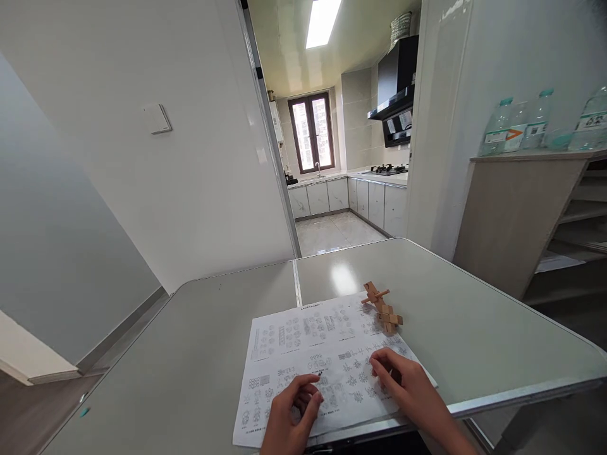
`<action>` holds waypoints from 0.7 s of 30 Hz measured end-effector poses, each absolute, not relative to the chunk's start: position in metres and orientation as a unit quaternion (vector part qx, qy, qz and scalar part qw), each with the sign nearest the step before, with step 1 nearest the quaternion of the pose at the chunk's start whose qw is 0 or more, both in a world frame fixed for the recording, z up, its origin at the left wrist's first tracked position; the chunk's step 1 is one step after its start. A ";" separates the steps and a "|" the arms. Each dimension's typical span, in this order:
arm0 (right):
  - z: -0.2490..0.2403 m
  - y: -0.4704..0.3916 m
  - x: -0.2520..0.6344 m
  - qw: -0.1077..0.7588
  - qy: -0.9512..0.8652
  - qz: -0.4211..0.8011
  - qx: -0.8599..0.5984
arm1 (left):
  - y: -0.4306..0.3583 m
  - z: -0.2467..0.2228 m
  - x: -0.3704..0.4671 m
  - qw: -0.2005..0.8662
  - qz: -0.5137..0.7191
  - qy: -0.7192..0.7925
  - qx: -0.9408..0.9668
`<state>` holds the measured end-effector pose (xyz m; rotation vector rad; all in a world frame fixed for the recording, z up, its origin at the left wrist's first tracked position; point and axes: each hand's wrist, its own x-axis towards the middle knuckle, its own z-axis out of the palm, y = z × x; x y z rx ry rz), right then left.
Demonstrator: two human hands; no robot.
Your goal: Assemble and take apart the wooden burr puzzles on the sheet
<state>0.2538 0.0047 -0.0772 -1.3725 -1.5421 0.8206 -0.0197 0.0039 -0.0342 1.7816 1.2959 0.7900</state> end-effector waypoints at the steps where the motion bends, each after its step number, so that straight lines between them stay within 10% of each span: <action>1: -0.078 0.005 0.254 0.445 -0.620 0.334 -0.553 | 0.004 -0.034 -0.020 0.391 0.309 0.510 0.701; 21: -0.083 0.006 0.253 0.454 -0.614 0.339 -0.549 | 0.006 -0.040 -0.022 0.386 0.315 0.505 0.705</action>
